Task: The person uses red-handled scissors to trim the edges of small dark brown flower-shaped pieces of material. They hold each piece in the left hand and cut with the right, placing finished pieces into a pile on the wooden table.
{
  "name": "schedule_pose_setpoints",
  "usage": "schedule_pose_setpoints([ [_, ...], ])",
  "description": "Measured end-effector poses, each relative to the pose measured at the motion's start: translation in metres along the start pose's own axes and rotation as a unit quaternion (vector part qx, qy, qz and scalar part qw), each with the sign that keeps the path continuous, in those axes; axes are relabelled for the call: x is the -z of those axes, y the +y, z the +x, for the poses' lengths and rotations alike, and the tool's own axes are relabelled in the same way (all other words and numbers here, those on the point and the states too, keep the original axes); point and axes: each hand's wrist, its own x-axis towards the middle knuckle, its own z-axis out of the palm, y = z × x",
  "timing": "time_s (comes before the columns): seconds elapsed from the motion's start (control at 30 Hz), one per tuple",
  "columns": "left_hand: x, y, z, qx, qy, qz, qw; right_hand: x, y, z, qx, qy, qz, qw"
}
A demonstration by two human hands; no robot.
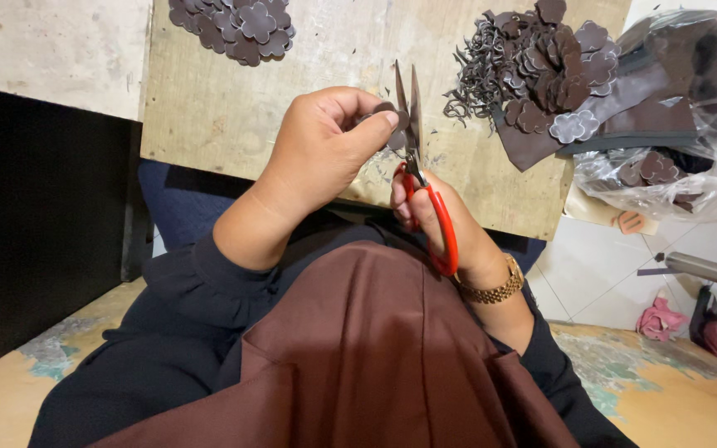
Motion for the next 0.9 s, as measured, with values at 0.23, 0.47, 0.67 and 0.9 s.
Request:
schedule_pose_setpoints([
  [0.23,-0.0012,-0.0001,0.0014,-0.004,0.003,0.013,1.0,0.0029,-0.0016,-0.0009,0.002,0.0,-0.015,1.0],
  [0.47,0.001,-0.0016,0.0024,0.006,0.004,0.002,1.0,0.0035,-0.0002,0.0005,-0.007,-0.004,-0.006,1.0],
  [0.67,0.0027,-0.0001,0.0024,0.008,-0.002,-0.005,1.0,0.0027,-0.0024,-0.0017,-0.026,0.017,-0.025,0.999],
  [0.9,0.0047,0.003,0.0018,0.006,-0.01,0.004,1.0,0.001,-0.0039,-0.002,-0.011,-0.002,-0.003,1.0],
])
